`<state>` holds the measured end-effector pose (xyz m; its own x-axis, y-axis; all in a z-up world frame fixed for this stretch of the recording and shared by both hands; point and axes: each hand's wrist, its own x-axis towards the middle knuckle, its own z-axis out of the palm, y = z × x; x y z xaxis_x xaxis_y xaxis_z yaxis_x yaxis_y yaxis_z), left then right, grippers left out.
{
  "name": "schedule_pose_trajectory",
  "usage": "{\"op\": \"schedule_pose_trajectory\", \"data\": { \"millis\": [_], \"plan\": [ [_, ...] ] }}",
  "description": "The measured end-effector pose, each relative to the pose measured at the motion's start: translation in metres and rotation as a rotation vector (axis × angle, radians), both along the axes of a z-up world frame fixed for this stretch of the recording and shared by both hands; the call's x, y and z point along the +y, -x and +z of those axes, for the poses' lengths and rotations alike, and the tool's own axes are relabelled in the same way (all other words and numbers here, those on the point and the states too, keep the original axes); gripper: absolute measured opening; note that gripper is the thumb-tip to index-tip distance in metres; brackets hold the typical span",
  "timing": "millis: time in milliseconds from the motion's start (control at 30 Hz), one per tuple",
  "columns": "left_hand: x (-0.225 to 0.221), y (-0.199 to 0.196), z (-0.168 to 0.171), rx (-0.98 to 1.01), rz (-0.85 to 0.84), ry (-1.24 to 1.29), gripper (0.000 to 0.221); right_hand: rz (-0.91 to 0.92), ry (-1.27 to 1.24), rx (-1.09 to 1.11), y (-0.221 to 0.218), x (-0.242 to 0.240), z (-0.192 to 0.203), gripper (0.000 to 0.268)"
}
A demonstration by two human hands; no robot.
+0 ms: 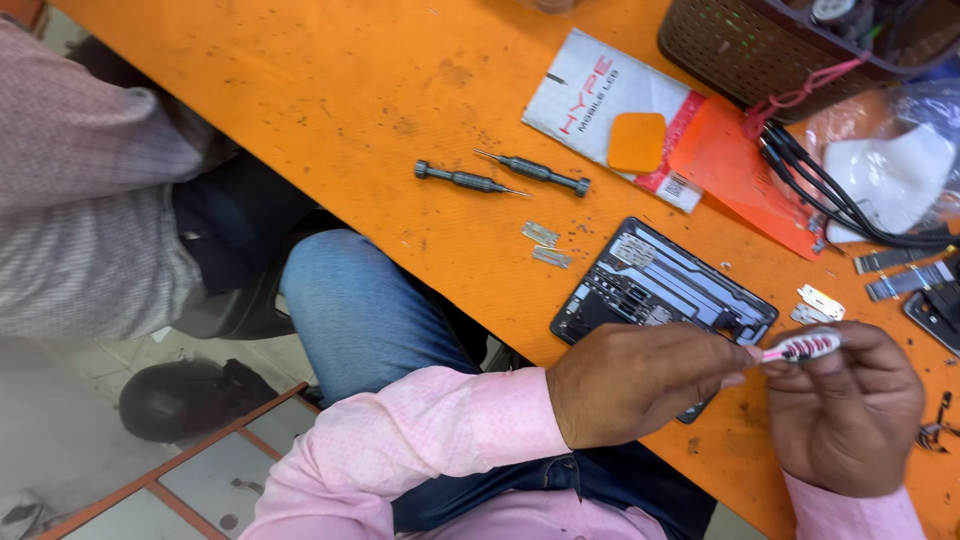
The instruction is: The person cleans a internal circuit board of a mobile phone using a toothbrush and tweezers while it sits on a repair bench.
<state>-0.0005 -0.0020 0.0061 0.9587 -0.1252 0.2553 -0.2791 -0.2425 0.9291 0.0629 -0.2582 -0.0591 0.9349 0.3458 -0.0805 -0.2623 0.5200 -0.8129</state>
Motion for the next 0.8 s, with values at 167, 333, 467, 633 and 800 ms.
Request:
{"op": "schedule_pose_trajectory", "data": {
  "millis": [167,333,467,633,800],
  "plan": [
    [-0.002,0.001,-0.002,0.054,-0.004,-0.031,0.021,0.018,0.017,0.014,0.002,-0.004,-0.008,0.001],
    [-0.008,0.003,-0.007,0.026,0.025,-0.016,0.02,-0.01,-0.086,0.059,-0.003,-0.011,-0.016,0.003],
    [-0.01,0.003,-0.012,0.03,0.021,-0.066,0.02,0.019,-0.028,0.015,-0.008,-0.02,-0.021,0.004],
    [-0.011,0.005,-0.016,-0.038,0.048,-0.036,0.02,0.022,-0.007,0.0,-0.003,-0.022,-0.024,0.005],
    [-0.01,0.006,-0.016,-0.023,0.034,-0.035,0.022,0.003,-0.063,0.033,-0.009,-0.014,-0.014,0.003]
  ]
}}
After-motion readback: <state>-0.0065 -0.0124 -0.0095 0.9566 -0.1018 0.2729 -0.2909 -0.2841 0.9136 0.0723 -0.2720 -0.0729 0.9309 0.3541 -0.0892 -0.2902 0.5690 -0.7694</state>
